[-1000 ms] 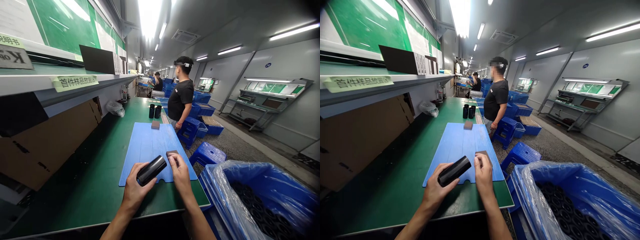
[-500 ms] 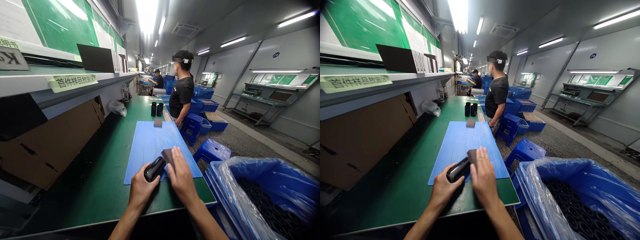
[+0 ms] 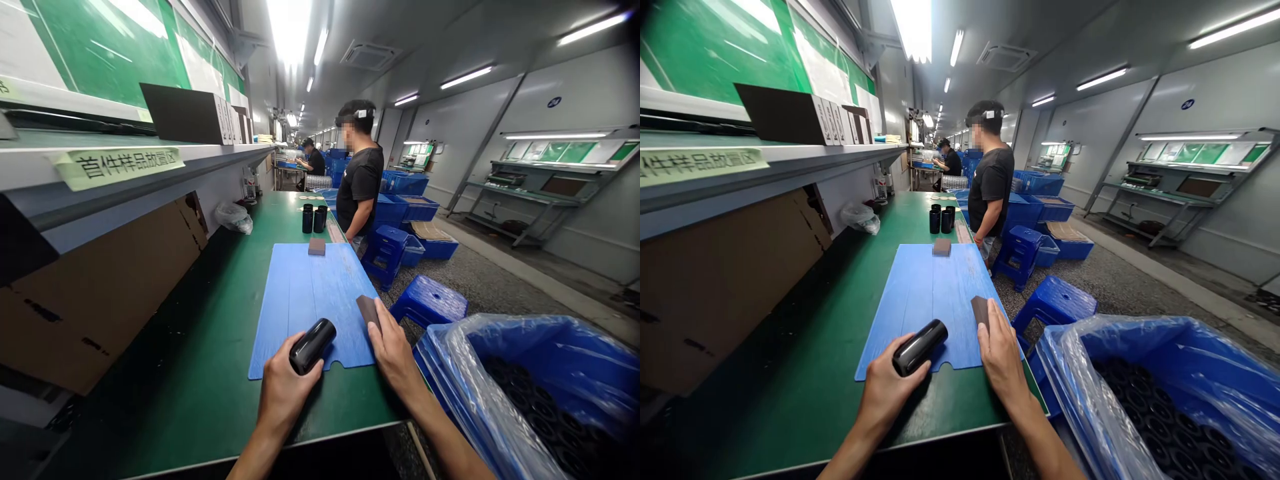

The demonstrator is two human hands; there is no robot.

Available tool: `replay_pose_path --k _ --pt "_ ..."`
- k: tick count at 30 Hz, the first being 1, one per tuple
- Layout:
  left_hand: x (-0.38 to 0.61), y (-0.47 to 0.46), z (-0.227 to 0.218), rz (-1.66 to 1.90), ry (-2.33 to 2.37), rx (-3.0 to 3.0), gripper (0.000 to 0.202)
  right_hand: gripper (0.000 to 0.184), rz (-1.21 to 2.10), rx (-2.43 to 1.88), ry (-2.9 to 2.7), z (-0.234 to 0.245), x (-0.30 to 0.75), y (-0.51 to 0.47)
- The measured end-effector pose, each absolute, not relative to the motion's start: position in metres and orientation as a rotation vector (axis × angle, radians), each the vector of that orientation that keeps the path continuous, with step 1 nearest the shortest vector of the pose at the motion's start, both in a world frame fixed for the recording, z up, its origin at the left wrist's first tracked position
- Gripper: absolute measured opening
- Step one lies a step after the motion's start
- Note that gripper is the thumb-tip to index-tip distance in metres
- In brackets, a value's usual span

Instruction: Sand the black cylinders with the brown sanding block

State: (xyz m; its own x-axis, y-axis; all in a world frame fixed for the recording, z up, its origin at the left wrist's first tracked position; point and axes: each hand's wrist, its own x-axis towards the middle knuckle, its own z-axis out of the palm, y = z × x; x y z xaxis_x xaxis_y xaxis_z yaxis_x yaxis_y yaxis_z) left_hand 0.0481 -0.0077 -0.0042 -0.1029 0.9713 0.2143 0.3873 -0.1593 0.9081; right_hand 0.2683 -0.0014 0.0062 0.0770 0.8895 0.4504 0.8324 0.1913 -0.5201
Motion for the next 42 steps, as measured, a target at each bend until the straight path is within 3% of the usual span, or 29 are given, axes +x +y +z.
replay_pose_path --k 8,11,14,18,21,25,29,36,39,42 --pt "0.048 -0.007 -0.008 1.229 1.488 1.562 0.039 0.058 -0.007 -1.365 -2.087 0.018 0.192 -0.028" --pt "0.047 -0.008 -0.007 1.265 1.5 1.569 0.048 0.053 -0.064 -1.422 -2.048 0.018 0.193 -0.024" --pt "0.047 -0.008 -0.005 1.216 1.48 1.55 0.039 0.055 -0.034 -1.318 -2.18 0.023 0.199 -0.023" --pt "0.047 -0.008 -0.006 1.244 1.477 1.566 0.046 0.052 -0.026 -1.356 -2.098 0.028 0.198 -0.023" --pt "0.047 -0.008 -0.007 1.192 1.452 1.569 0.036 0.053 0.004 -1.295 -2.192 0.029 0.195 -0.022" --pt "0.047 -0.008 -0.005 1.236 1.472 1.558 0.047 0.049 -0.021 -1.415 -2.089 0.03 0.196 -0.017" --pt "0.048 -0.008 -0.002 1.173 1.442 1.561 0.037 0.052 -0.012 -1.296 -2.214 0.036 0.194 -0.022" --pt "0.048 -0.007 -0.001 1.176 1.44 1.538 0.042 0.053 0.093 -1.251 -2.171 0.029 0.204 -0.017" --pt "0.048 -0.006 0.0 1.186 1.493 1.537 0.052 0.041 0.151 -1.466 -1.796 0.023 0.247 0.011" --pt "0.048 -0.006 0.0 1.147 1.503 1.559 0.053 0.048 0.138 -1.522 -1.622 0.023 0.28 0.025"
